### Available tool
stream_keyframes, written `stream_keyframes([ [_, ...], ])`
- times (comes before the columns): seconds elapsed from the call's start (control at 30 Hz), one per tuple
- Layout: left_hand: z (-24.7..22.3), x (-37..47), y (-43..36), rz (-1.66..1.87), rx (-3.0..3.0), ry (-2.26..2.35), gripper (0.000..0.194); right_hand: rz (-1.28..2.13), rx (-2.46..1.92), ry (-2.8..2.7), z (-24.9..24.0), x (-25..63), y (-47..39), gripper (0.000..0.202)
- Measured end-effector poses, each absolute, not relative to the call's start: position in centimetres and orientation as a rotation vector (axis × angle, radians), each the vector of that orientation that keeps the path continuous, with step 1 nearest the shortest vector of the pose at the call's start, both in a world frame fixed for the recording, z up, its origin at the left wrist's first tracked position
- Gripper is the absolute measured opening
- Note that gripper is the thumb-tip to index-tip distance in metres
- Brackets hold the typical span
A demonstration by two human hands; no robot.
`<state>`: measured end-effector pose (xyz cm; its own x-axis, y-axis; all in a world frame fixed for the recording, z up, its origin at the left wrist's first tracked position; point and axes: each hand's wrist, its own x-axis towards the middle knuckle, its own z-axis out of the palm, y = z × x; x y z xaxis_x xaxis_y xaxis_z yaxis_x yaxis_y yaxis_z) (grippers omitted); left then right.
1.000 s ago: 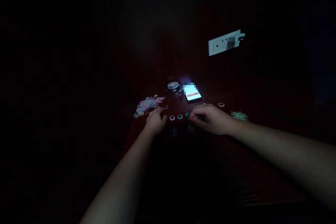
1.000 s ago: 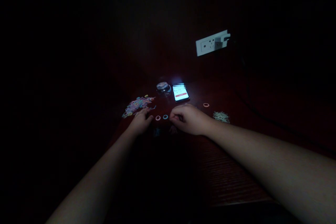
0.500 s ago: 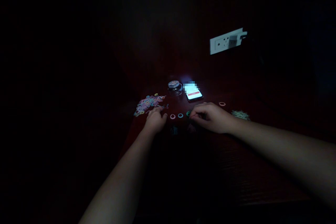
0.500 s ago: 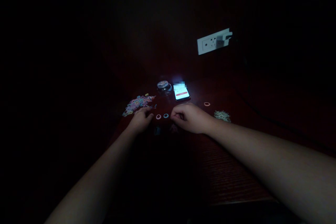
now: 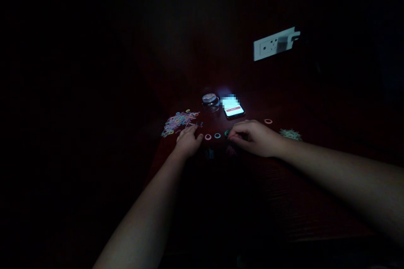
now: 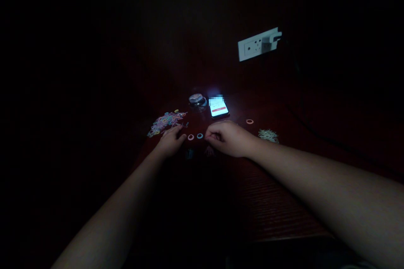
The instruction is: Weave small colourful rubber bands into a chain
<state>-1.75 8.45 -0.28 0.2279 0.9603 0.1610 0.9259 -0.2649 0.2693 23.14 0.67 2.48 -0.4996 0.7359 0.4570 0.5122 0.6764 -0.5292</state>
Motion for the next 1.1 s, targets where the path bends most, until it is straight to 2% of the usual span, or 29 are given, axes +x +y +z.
stream_keyframes([
  [0.27,-0.2,-1.6,8.3,0.627,2.395,1.783,0.042,0.402,-0.938,-2.214,2.4,23.2,0.6,0.017],
  [0.47,0.5,-1.0,8.0,1.087,2.155,1.582,0.021,0.401,-0.929,-2.21,2.5,23.1,0.6,0.017],
  [0.57,0.7,-0.2,7.7,1.196,1.992,1.36,0.015,0.397,-0.936,-2.188,2.4,23.0,0.6,0.014],
  [0.63,0.8,0.5,7.2,1.193,1.981,1.243,0.016,0.399,-0.965,-2.162,2.3,23.0,0.7,0.011],
  [0.83,1.6,2.2,5.1,1.048,2.188,1.069,0.016,0.302,-1.017,-2.087,2.3,22.9,1.0,0.022],
  [1.1,1.6,2.6,4.3,0.993,2.334,0.926,0.014,0.287,-1.068,-2.108,2.4,22.9,1.0,0.006],
])
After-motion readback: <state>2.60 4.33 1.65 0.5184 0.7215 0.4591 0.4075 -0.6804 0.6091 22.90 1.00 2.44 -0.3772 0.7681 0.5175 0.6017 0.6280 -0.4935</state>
